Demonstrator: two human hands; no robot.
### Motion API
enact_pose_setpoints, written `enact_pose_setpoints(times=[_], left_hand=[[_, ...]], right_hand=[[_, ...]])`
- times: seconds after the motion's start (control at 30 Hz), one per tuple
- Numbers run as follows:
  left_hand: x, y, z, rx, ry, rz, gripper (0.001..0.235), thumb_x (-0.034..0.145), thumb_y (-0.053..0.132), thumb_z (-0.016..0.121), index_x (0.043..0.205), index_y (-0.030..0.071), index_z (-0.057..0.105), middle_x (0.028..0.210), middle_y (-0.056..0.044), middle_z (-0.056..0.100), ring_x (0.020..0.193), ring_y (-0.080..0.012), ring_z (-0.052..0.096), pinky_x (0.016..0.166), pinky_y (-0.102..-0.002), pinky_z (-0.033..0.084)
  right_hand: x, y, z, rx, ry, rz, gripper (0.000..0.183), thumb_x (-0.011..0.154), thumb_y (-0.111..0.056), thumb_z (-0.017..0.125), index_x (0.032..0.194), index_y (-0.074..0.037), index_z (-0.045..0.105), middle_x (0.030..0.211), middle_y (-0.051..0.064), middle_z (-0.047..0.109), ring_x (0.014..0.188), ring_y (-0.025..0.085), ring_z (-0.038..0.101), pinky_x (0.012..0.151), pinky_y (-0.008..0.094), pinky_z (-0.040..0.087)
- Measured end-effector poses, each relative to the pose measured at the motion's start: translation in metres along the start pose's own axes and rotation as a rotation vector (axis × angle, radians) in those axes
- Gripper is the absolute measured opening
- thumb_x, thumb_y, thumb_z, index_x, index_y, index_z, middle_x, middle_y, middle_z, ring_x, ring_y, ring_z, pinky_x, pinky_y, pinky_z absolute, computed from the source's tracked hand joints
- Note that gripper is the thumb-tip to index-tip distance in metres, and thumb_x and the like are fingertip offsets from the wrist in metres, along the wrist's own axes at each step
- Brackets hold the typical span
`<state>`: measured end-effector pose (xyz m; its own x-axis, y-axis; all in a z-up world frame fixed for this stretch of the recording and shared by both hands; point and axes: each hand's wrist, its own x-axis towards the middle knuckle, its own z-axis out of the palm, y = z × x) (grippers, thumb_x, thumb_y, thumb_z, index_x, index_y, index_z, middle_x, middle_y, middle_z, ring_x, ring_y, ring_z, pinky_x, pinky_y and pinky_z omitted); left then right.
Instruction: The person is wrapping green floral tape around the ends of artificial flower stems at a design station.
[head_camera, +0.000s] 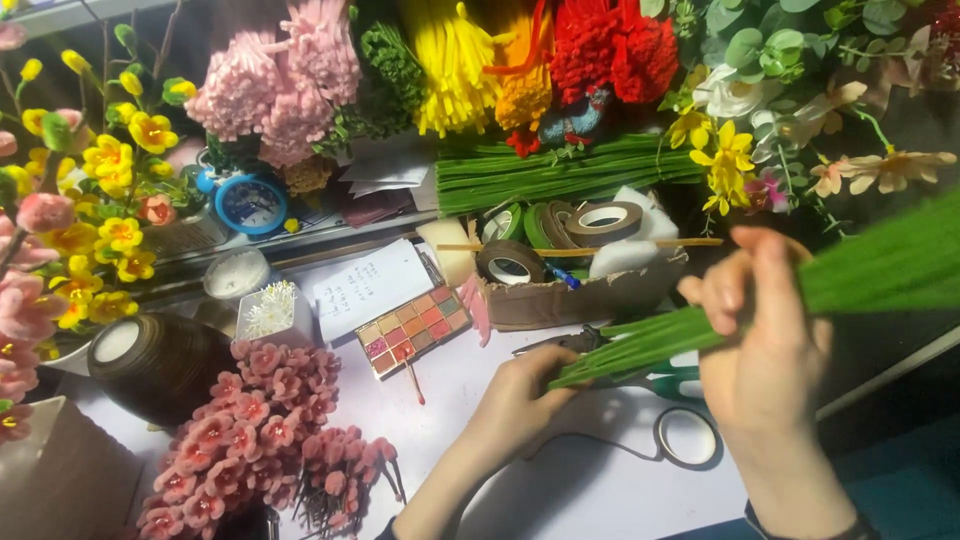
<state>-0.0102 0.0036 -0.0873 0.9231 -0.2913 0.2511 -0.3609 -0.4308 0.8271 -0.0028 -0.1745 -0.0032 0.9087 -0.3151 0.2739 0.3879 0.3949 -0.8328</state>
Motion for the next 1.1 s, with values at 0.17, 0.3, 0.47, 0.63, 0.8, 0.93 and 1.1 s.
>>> enact_pose_setpoints(times=[0.17,0.3,0.47,0.63,0.8,0.93,1.1], left_hand=[[-0.03,0.056,-0.032,-0.262,-0.232,-0.517,0.039,0.075,0.038,0.067,0.107,0.016,0.061,0.086,0.006,0.053,0.076,-0.0048,0.046,0.074,-0.015,0.034],[-0.04,0.043,-0.024,-0.382,-0.114,-0.544,0.023,0.09,0.034,0.053,0.091,0.013,0.062,0.068,0.004,0.05,0.061,-0.0058,0.043,0.061,-0.019,0.034],[-0.041,0.044,-0.019,-0.027,0.436,-0.169,0.008,0.083,0.024,0.062,0.085,0.016,0.064,0.08,0.004,0.061,0.066,-0.0103,0.05,0.064,-0.023,0.044],[-0.041,0.064,-0.014,-0.091,0.226,-0.339,0.015,0.083,0.028,0.062,0.079,0.015,0.07,0.072,0.006,0.07,0.062,-0.0049,0.058,0.056,-0.021,0.044],[-0.025,0.075,-0.006,-0.084,0.043,-0.549,0.033,0.083,0.046,0.051,0.095,0.022,0.071,0.083,0.009,0.075,0.078,-0.0017,0.065,0.068,-0.019,0.044],[-0.016,0.065,0.002,-0.601,0.081,-0.585,0.03,0.078,0.03,0.065,0.099,0.009,0.066,0.075,-0.003,0.066,0.071,-0.0101,0.062,0.074,-0.02,0.046],[-0.011,0.047,0.007,-0.921,0.108,-0.545,0.023,0.076,0.012,0.072,0.094,-0.001,0.066,0.074,-0.014,0.068,0.063,-0.0174,0.062,0.063,-0.026,0.051]], right_hand=[[-0.009,0.028,-0.034,0.385,0.056,0.113,0.014,0.098,-0.03,0.05,0.094,-0.019,0.059,0.059,-0.01,0.035,0.049,0.002,0.025,0.064,0.02,0.029],[-0.013,0.037,-0.038,0.497,0.088,0.168,0.011,0.095,-0.029,0.055,0.093,-0.018,0.059,0.059,-0.01,0.037,0.05,0.001,0.028,0.064,0.018,0.031],[-0.014,0.043,-0.036,0.59,0.083,0.173,0.012,0.096,-0.025,0.054,0.093,-0.016,0.061,0.058,-0.01,0.038,0.049,0.001,0.028,0.063,0.018,0.032],[-0.013,0.044,-0.038,0.625,0.093,0.172,0.012,0.096,-0.026,0.055,0.093,-0.016,0.061,0.059,-0.009,0.039,0.049,0.002,0.029,0.064,0.018,0.033],[-0.017,0.046,-0.036,0.642,0.036,0.154,0.013,0.097,-0.026,0.053,0.094,-0.016,0.061,0.059,-0.01,0.038,0.05,0.002,0.028,0.065,0.018,0.032],[-0.019,0.045,-0.033,0.617,0.019,0.129,0.014,0.098,-0.026,0.052,0.095,-0.016,0.062,0.06,-0.009,0.039,0.05,0.002,0.028,0.066,0.019,0.033],[-0.018,0.048,-0.035,0.618,0.032,0.124,0.015,0.099,-0.026,0.051,0.096,-0.016,0.061,0.062,-0.008,0.04,0.052,0.003,0.03,0.068,0.021,0.035]])
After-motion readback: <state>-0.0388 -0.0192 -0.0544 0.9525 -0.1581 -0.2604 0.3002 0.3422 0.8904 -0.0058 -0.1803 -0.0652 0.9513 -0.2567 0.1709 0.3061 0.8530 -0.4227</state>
